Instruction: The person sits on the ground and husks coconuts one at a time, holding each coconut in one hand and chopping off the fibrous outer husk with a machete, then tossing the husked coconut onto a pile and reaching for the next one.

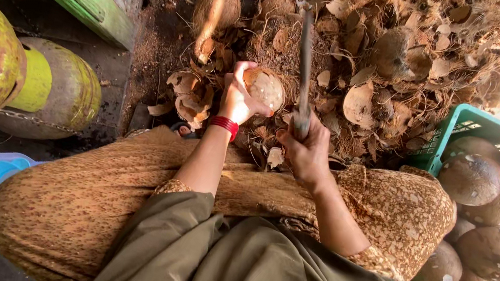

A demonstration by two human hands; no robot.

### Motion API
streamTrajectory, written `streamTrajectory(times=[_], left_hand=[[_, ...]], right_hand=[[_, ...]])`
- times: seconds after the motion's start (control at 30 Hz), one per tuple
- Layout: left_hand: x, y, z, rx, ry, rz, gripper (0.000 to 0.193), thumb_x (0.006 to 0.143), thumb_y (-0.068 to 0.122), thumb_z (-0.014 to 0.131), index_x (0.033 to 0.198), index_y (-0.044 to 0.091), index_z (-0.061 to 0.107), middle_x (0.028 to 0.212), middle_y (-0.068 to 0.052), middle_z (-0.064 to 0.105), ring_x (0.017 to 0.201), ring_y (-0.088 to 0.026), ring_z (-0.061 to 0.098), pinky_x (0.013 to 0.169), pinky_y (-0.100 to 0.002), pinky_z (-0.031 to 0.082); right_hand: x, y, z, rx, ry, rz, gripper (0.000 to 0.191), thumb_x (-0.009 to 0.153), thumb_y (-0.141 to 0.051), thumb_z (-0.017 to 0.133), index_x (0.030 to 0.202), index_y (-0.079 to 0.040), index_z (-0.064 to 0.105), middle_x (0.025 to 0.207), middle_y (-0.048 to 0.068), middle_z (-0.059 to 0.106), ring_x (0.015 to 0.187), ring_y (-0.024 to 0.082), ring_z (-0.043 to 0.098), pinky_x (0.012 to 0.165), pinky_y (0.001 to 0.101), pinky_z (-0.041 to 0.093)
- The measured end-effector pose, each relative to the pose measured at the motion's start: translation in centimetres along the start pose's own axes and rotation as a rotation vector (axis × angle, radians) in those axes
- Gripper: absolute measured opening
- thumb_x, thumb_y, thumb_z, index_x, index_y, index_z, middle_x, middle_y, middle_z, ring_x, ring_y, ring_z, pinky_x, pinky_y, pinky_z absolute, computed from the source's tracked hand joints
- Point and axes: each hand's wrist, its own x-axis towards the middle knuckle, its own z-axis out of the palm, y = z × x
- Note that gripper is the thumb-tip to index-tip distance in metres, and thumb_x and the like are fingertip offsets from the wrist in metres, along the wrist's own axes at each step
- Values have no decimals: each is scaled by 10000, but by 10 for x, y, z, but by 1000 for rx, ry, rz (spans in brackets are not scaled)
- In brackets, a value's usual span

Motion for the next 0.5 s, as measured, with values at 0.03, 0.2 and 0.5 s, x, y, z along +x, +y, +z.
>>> streamTrajectory(times=[0.03, 0.2, 0.5], left_hand=[[0, 2, 1, 41, 4, -15, 1173, 343, 71, 1050, 1323, 252, 432, 1269, -158, 475, 1193, -349, 514, 1046, -526, 503], [-4, -3, 2, -81, 18, 0, 1161, 311, 2, 1025, 1311, 236, 484, 1295, -144, 494, 1219, -328, 532, 1053, -518, 510], [22, -28, 14, -915, -196, -197, 595, 793, 232, 778, 1332, 143, 540, 1487, -184, 420, 1351, -392, 496, 821, -601, 635]], right_hand=[[4, 7, 9, 21, 57, -77, 216, 865, -2, 707, 814, -75, 511, 679, 33, 547, 564, 148, 498, 444, 308, 431], [18, 54, 16, 216, -216, 650, 171, 816, 44, 662, 791, 2, 498, 593, 79, 515, 416, 183, 479, 371, 332, 396], [17, 3, -6, 121, -89, 494, 228, 824, -30, 738, 858, -52, 514, 596, 58, 527, 401, 145, 467, 357, 297, 384]])
